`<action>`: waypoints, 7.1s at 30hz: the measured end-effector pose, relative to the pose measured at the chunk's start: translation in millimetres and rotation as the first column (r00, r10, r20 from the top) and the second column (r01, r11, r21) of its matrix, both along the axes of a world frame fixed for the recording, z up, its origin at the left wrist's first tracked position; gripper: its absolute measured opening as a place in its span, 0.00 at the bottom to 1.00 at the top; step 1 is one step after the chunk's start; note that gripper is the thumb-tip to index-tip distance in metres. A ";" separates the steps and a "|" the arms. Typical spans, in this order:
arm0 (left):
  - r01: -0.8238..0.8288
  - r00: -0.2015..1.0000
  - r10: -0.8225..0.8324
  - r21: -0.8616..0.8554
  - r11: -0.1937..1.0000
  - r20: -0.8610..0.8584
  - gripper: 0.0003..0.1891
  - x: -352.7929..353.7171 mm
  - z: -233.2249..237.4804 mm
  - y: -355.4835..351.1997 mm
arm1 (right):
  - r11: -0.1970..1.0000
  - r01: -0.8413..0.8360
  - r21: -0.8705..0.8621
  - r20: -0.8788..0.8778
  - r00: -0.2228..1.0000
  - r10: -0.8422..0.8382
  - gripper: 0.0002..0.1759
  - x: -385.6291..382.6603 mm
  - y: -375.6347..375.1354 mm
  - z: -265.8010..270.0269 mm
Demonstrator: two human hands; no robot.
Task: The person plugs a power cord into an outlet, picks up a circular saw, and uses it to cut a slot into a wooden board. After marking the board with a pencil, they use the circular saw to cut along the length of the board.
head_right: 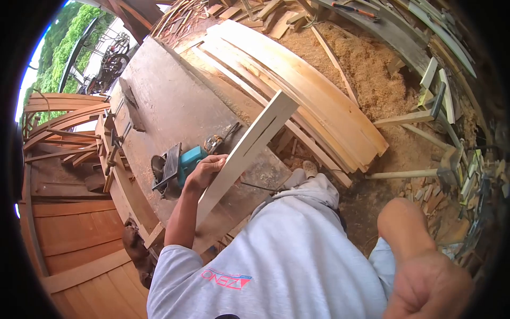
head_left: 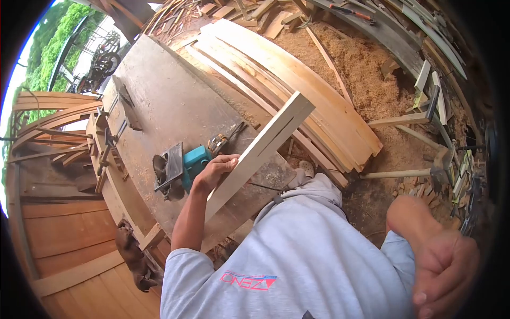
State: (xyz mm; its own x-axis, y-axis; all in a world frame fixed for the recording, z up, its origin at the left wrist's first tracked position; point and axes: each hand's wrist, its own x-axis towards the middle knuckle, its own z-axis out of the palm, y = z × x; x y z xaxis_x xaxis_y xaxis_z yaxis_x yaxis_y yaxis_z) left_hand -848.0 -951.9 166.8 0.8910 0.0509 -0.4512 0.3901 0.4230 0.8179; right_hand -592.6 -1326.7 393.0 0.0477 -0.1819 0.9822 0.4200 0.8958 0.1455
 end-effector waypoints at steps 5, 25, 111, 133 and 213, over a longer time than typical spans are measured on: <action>0.117 0.993 -0.109 0.236 0.965 -0.045 0.44 10.6 8.4 -9.3 | 0.981 0.102 -0.165 0.050 0.994 -0.095 0.05 24.9 5.3 38.1; 0.057 0.980 -0.026 0.154 0.986 -0.199 0.33 -0.2 27.0 -27.0 | 0.212 0.791 -0.574 0.811 0.513 0.282 0.39 34.3 227.7 -108.5; -0.008 0.913 0.409 1.000 0.012 0.003 0.36 -44.3 -128.4 -87.9 | -0.315 0.712 -0.628 0.256 0.571 0.780 0.35 83.7 193.6 -105.3; 0.005 0.922 0.387 1.000 -0.004 -0.003 0.36 -42.0 -128.9 -85.4 | -0.417 0.762 -0.496 0.157 0.551 0.820 0.11 64.0 224.2 -117.9; 0.042 0.927 0.374 0.997 -0.067 -0.014 0.36 -46.4 -135.8 -87.4 | -0.388 0.760 -0.521 0.132 0.521 0.843 0.12 87.7 220.1 -135.7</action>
